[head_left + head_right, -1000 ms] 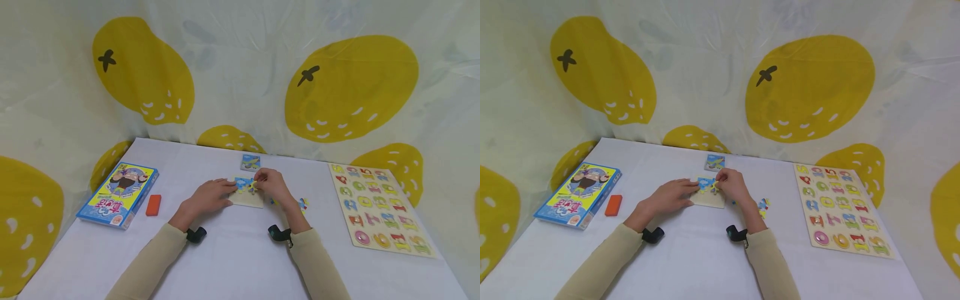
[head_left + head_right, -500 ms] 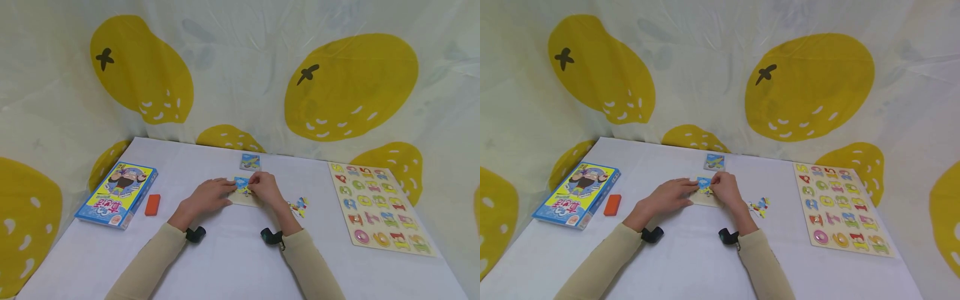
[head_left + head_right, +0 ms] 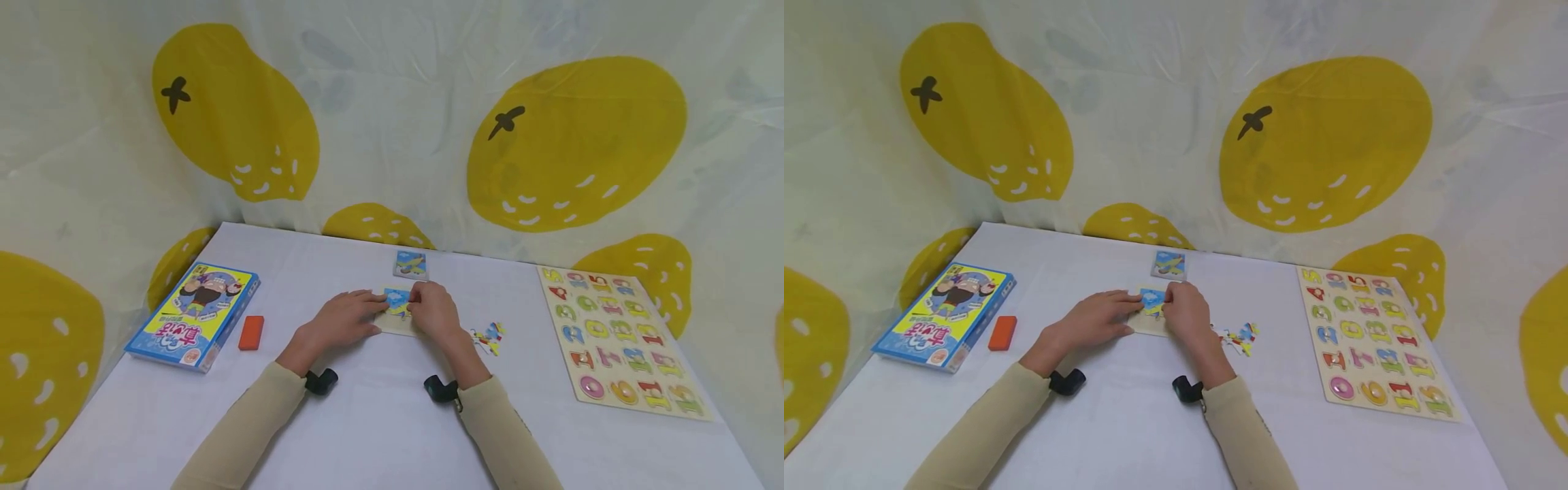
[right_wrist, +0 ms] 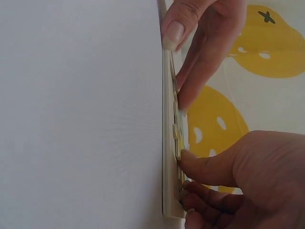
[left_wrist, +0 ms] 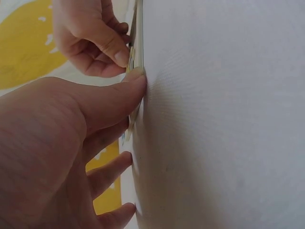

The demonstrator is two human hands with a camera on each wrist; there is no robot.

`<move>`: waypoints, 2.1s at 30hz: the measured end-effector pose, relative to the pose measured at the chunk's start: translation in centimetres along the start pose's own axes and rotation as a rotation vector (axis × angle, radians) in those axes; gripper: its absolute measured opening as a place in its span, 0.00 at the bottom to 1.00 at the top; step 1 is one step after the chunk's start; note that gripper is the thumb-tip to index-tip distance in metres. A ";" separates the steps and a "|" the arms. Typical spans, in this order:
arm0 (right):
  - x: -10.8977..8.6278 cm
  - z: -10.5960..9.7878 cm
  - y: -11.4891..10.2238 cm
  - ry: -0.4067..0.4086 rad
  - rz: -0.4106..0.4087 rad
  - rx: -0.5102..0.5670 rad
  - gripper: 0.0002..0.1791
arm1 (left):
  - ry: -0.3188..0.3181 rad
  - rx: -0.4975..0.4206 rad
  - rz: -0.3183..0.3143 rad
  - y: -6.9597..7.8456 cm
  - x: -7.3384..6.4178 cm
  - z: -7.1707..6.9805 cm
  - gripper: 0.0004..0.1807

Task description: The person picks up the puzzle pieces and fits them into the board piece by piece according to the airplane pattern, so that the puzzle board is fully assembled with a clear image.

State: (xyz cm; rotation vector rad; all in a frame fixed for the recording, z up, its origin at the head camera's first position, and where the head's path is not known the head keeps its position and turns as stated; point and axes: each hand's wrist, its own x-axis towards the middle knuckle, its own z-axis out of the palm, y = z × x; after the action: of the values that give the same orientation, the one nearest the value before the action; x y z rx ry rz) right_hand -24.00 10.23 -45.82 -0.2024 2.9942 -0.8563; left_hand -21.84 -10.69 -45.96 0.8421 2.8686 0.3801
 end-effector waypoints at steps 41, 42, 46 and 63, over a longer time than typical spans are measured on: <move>0.3 -0.4 1.8 0.002 -0.077 0.143 0.04 | -0.025 0.092 0.062 1.6 -0.6 0.1 0.26; 0.3 -0.4 2.0 -0.002 -0.083 0.145 0.03 | -0.031 0.093 0.058 1.7 -0.6 0.1 0.27; 0.0 -1.0 2.5 -0.011 -0.106 0.142 0.02 | -0.037 0.105 0.057 1.7 -0.5 0.1 0.27; -2.0 -4.6 6.0 -0.048 -0.029 0.125 0.08 | -0.043 0.084 0.035 1.5 -0.3 0.5 0.27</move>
State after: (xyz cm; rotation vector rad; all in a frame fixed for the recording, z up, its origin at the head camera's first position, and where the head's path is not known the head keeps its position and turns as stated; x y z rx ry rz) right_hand -22.98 17.96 -45.08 -0.2603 2.8879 -1.0225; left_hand -20.68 -9.52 -46.00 0.9035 2.8517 0.2430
